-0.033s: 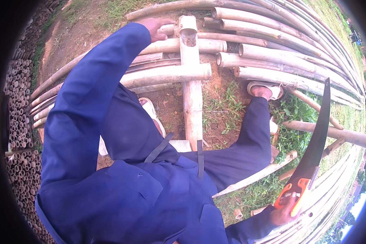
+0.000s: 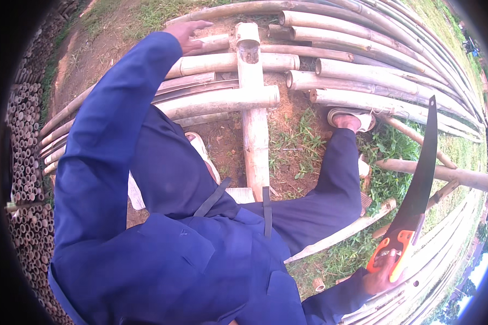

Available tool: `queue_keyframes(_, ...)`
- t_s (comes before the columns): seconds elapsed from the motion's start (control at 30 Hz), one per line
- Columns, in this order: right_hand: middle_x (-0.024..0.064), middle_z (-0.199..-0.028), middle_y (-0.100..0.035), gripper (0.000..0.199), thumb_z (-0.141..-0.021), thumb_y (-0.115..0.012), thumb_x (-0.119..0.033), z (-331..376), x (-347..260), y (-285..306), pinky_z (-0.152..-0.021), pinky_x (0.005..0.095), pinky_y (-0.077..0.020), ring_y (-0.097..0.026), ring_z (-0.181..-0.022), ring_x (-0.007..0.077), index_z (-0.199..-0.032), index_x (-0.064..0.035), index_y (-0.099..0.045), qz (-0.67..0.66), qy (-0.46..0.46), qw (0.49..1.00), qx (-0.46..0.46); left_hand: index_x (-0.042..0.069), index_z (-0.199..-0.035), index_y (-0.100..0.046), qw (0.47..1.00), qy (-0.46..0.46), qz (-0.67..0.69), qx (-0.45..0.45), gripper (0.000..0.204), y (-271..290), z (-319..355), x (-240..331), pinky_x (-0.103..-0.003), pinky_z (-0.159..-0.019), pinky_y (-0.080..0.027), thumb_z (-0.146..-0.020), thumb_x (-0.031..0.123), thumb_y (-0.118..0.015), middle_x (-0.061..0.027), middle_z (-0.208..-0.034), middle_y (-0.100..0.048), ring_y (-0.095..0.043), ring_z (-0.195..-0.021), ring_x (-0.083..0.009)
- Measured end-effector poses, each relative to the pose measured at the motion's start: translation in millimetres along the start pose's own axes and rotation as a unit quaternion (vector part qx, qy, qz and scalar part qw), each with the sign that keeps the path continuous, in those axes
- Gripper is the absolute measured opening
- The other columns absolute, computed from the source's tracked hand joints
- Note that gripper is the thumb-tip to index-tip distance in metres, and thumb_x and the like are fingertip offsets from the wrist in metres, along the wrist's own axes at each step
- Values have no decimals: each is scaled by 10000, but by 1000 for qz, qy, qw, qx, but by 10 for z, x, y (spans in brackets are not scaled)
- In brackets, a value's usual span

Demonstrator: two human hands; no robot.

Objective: The person selects bamboo poles from a pile, positions them on a makeshift sawhorse, and cuts them to length using a hand saw. The cut pieces are set aside, and the process is repeated with additional poles.

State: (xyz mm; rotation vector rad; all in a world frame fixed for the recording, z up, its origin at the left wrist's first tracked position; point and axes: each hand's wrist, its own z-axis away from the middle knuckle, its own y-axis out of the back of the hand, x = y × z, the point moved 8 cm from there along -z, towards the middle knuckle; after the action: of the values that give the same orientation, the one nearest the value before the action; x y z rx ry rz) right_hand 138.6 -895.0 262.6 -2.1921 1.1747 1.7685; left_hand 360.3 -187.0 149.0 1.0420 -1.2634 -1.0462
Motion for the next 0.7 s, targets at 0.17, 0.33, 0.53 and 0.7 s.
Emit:
queue_keyframes(0.17,58,-673,-599,107,-966,-653,-27,-132,-180,-1182,-529,244,-423,-539,-557,96,-1030,59,-653,-104,49,983,-145,138,-1486,-549,936,228,197,184,679,-99,1251,-2267,-429,-993,-556,-878,333,-780,-190,-1353,-677,-718,-1115,-339)
queue_keyframes(0.33,75,-875,-688,118,-981,-717,-45,-189,-243,-2580,-645,313,-520,-654,-757,144,-1043,52,-694,16,313,936,-160,0,-1473,-508,759,474,226,386,867,-1521,3014,-3592,-469,-1106,-468,-785,385,-867,-284,-1391,-609,-601,-1294,-389)
queue_keyframes(0.53,196,-889,-714,209,-950,-727,-189,-605,303,-3901,-707,465,-557,-706,-787,412,-1109,-60,-685,150,377,895,-183,-2,-1461,-494,571,762,92,293,1116,-2400,3933,-3320,-478,-1162,-411,-697,761,-777,-254,-1473,-515,-514,-1351,-416)
queue_keyframes(0.7,175,-889,-681,203,-892,-736,-200,-543,611,-4574,-759,523,-531,-676,-841,422,-1009,-69,-634,230,388,848,-278,-68,-1372,-533,372,812,214,395,1150,-2657,4456,-3246,-455,-1080,-461,-615,744,-833,-239,-1358,-579,-575,-1252,-347)
